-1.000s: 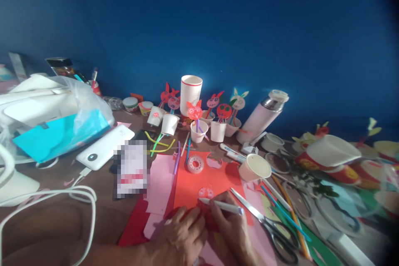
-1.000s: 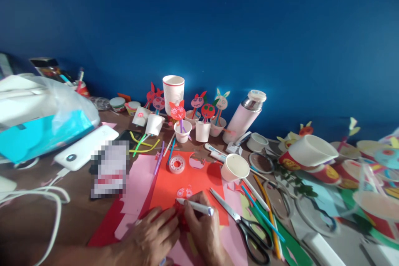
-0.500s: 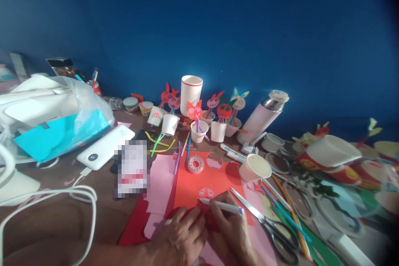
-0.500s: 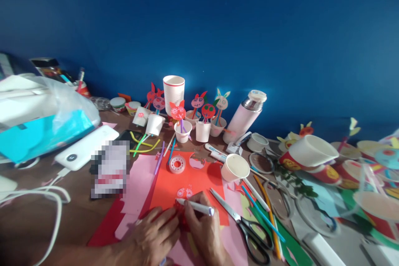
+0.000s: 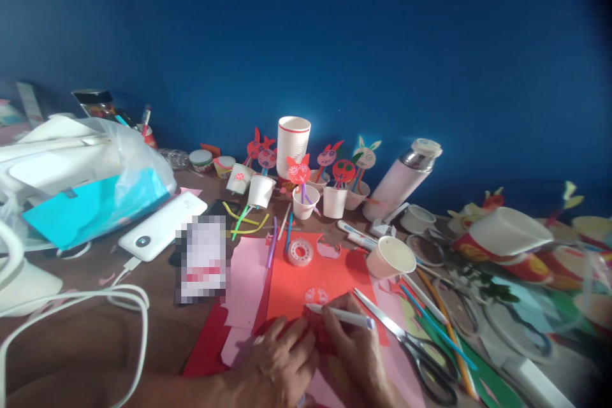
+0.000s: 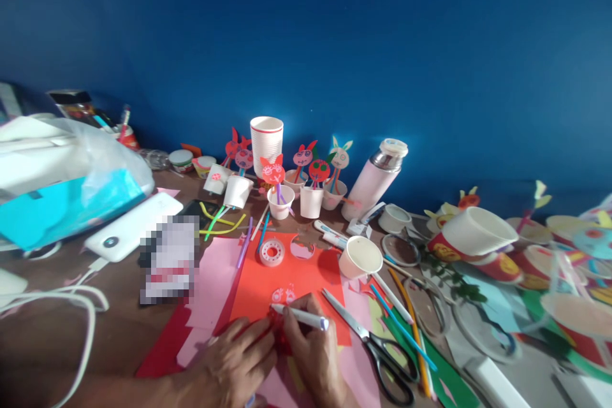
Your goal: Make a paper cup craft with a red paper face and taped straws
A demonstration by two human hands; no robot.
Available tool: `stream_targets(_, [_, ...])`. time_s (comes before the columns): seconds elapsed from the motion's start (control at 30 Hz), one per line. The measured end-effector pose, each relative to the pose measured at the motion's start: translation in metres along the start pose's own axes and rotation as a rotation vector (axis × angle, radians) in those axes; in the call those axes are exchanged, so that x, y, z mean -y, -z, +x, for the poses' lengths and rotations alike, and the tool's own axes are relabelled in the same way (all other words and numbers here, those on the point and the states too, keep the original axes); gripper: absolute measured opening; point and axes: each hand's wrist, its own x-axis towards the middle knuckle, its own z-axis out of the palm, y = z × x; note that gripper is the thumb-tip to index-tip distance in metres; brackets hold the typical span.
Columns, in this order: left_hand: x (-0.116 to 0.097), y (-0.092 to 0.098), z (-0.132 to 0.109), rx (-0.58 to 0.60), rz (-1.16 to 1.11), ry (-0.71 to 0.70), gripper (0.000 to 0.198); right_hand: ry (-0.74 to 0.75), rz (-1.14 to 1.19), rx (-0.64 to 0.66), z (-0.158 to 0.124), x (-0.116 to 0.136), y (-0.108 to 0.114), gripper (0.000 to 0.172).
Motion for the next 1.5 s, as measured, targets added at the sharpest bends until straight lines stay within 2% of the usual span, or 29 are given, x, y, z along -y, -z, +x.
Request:
stream_targets(0.13, [0.002, 0.005, 0.002, 0.014, 0.01, -0.029, 0.039, 0.022, 0.032, 0.002, 0.001, 0.001, 0.001, 0.029])
stream_targets(0.33, [0.002, 0.007, 0.002, -0.003, 0.011, -0.011, 0.04, 0.13, 0.08, -0.091, 0.002, 0.006, 0.012, 0.028])
stream_targets(0.6, [0.012, 0.016, 0.006, 0.146, 0.029, -0.151, 0.045, 0.27, 0.121, -0.323, 0.009, 0.019, 0.047, 0.02])
stream_targets(0.73, [0.011, 0.017, 0.005, 0.151, 0.033, -0.154, 0.044, 0.308, 0.068, -0.39, 0.014, 0.022, 0.057, 0.019])
stream_targets(0.83, [0.009, 0.015, 0.005, 0.115, 0.035, -0.12, 0.043, 0.379, -0.039, -0.34, 0.016, 0.017, 0.058, 0.016])
stream_targets(0.97, [0.008, 0.014, 0.006, 0.107, 0.031, -0.1, 0.042, 0.518, -0.303, -0.15, 0.016, 0.008, 0.059, 0.011])
stream_targets(1.03, [0.009, 0.014, 0.006, 0.113, 0.033, -0.111, 0.043, 0.577, -0.393, -0.096, 0.016, 0.006, 0.061, 0.013])
stream_targets(1.13, [0.01, 0.014, 0.006, 0.115, 0.044, -0.128, 0.044, 0.615, -0.47, -0.059, 0.016, 0.007, 0.065, 0.022])
stream_targets(1.27, [0.01, 0.011, 0.005, 0.094, 0.044, -0.111, 0.044, 0.644, -0.584, -0.005, 0.016, 0.01, 0.064, 0.048])
stream_targets(1.3, [0.01, 0.011, 0.005, 0.091, 0.038, -0.106, 0.044, 0.64, -0.595, 0.001, 0.017, 0.011, 0.063, 0.048])
stream_targets(1.5, [0.009, 0.016, 0.008, 0.142, -0.015, -0.09, 0.04, 0.56, -0.521, -0.09, 0.02, 0.004, 0.059, 0.023])
